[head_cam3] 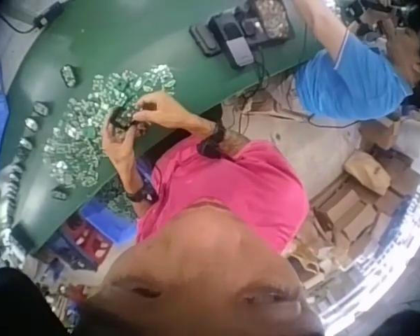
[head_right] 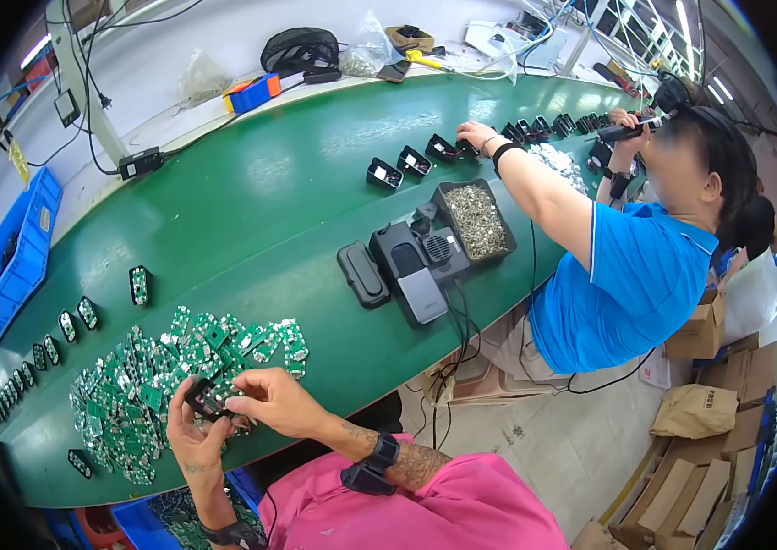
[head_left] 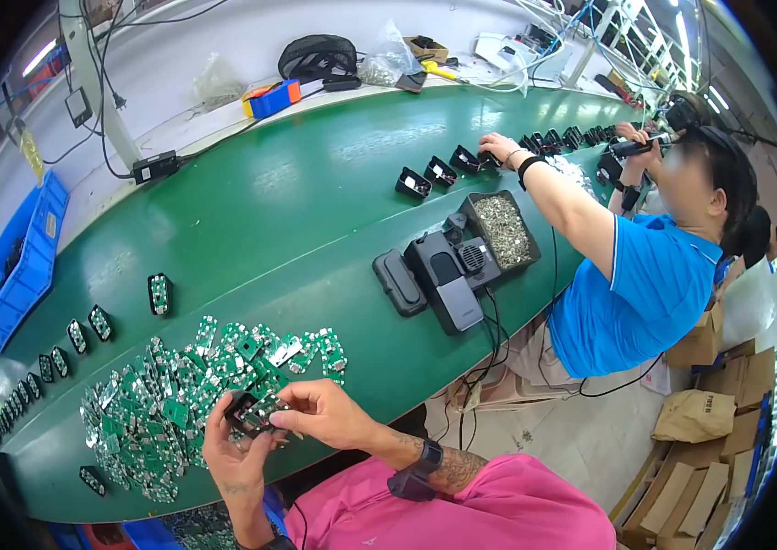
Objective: The person picks up a circuit board and a black housing, fits the board into the housing by hand, and places the assembled unit onto the conveyor belt. This process is repeated multiple times throughout the video.
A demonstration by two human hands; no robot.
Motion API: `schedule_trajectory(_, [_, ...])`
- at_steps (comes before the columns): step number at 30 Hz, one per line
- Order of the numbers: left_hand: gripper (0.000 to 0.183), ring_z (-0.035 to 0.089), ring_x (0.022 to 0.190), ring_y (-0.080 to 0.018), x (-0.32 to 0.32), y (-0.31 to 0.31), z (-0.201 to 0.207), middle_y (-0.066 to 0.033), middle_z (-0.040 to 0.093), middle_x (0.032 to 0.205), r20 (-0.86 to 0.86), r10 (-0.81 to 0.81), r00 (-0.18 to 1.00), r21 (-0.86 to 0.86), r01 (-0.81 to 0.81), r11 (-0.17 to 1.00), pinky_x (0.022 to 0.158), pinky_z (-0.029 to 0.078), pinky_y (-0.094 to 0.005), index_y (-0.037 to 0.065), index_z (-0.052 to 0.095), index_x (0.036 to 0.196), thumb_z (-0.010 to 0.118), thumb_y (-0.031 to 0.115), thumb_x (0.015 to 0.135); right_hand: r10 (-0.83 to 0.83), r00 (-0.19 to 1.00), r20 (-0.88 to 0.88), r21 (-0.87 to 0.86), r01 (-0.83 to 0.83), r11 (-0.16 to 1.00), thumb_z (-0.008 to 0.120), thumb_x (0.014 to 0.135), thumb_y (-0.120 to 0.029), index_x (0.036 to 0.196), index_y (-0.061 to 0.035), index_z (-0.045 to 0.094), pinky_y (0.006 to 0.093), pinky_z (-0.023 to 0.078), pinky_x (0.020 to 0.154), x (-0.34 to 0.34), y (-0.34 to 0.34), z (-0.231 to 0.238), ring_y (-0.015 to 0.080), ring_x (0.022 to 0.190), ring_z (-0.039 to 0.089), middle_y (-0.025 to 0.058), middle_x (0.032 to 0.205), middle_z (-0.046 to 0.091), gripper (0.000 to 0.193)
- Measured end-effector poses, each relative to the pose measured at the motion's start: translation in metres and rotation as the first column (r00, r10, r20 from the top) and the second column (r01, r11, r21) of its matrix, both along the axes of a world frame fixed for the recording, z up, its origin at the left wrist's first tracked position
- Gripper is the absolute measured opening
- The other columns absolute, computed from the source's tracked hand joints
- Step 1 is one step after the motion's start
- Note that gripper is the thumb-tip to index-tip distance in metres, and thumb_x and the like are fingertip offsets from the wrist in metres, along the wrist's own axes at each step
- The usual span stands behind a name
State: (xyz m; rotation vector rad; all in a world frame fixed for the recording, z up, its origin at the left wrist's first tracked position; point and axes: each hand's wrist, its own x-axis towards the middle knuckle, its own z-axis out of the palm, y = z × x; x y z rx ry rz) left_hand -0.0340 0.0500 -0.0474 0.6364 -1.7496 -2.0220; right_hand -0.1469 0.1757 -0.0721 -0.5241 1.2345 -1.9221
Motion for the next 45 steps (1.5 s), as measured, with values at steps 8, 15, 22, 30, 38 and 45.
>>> schedule_trajectory(8, [0.056, 0.067, 0.097, -0.0201, -0.007, 0.006, -0.012, -0.0162, 0.058, 0.120, -0.045, 0.016, 0.999, -0.145, -0.022, 0.989, 0.080, 0.061, -0.0300, -0.004, 0.052, 0.133, 0.065, -0.013, 0.079, 0.095, 0.991, -0.090, 0.168, -0.079, 0.983, 0.066, 0.096, -0.022, 0.075, -0.0017, 0.063, 0.0244, 0.037, 0.046, -0.021, 0.005, 0.000, 0.0051, 0.052, 0.049, -0.0021, 0.060, 0.057, 0.029])
schedule_trajectory(15, [0.047, 0.067, 0.089, -0.0156, -0.009, 0.011, -0.017, -0.0118, 0.066, 0.107, 0.052, 0.183, 0.982, -0.350, -0.153, 0.924, 0.068, 0.058, -0.0264, -0.001, 0.060, 0.129, 0.063, -0.007, 0.083, 0.155, 0.886, -0.436, 0.378, 0.024, 0.926, 0.067, 0.094, -0.022, 0.080, 0.0030, 0.063, 0.0329, 0.046, 0.053, -0.009, 0.002, 0.028, 0.0138, 0.058, 0.062, 0.0112, 0.065, 0.064, 0.029])
schedule_trajectory(22, [0.055, 0.064, 0.090, -0.0155, -0.009, 0.011, -0.013, -0.0120, 0.068, 0.108, 0.118, 0.185, 0.976, -0.567, -0.087, 0.819, 0.080, 0.051, -0.0271, -0.001, 0.056, 0.136, 0.048, -0.010, 0.082, 0.065, 0.739, -0.671, 0.237, 0.130, 0.963, 0.062, 0.095, -0.017, 0.084, 0.0011, 0.064, 0.0384, 0.047, 0.062, -0.003, 0.002, 0.013, 0.0285, 0.069, 0.063, 0.0129, 0.074, 0.064, 0.021])
schedule_trajectory(30, [0.062, 0.061, 0.104, -0.0176, -0.005, 0.005, -0.011, -0.0137, 0.058, 0.126, -0.056, 0.025, 0.998, -0.289, -0.040, 0.957, 0.087, 0.052, -0.0277, -0.001, 0.044, 0.144, 0.041, -0.013, 0.083, -0.089, 0.739, -0.668, 0.157, 0.257, 0.954, 0.063, 0.093, -0.021, 0.075, -0.0002, 0.058, 0.0447, 0.045, 0.060, 0.005, -0.002, 0.017, 0.0359, 0.065, 0.060, 0.0155, 0.070, 0.060, 0.027])
schedule_trajectory(38, [0.037, 0.061, 0.100, -0.0151, 0.002, 0.005, -0.010, -0.0121, 0.062, 0.114, 0.117, 0.206, 0.972, 0.042, -0.212, 0.976, 0.067, 0.058, -0.0239, -0.004, 0.050, 0.131, 0.052, -0.002, 0.095, 0.001, 0.476, -0.880, 0.234, 0.431, 0.871, 0.073, 0.085, -0.026, 0.072, -0.0040, 0.060, 0.0426, 0.048, 0.055, 0.010, -0.011, 0.016, 0.0333, 0.061, 0.061, 0.0130, 0.070, 0.061, 0.029])
schedule_trajectory(45, [0.032, 0.067, 0.084, -0.0134, -0.014, 0.015, -0.005, -0.0119, 0.064, 0.112, -0.019, 0.107, 0.994, 0.016, -0.106, 0.994, 0.058, 0.059, -0.0227, 0.002, 0.054, 0.130, 0.056, 0.012, 0.100, 0.034, 0.847, -0.530, 0.378, 0.200, 0.904, 0.061, 0.094, -0.013, 0.131, -0.0015, 0.056, 0.0360, 0.055, 0.071, 0.006, -0.006, 0.029, 0.0298, 0.081, 0.069, 0.0192, 0.098, 0.067, 0.040])
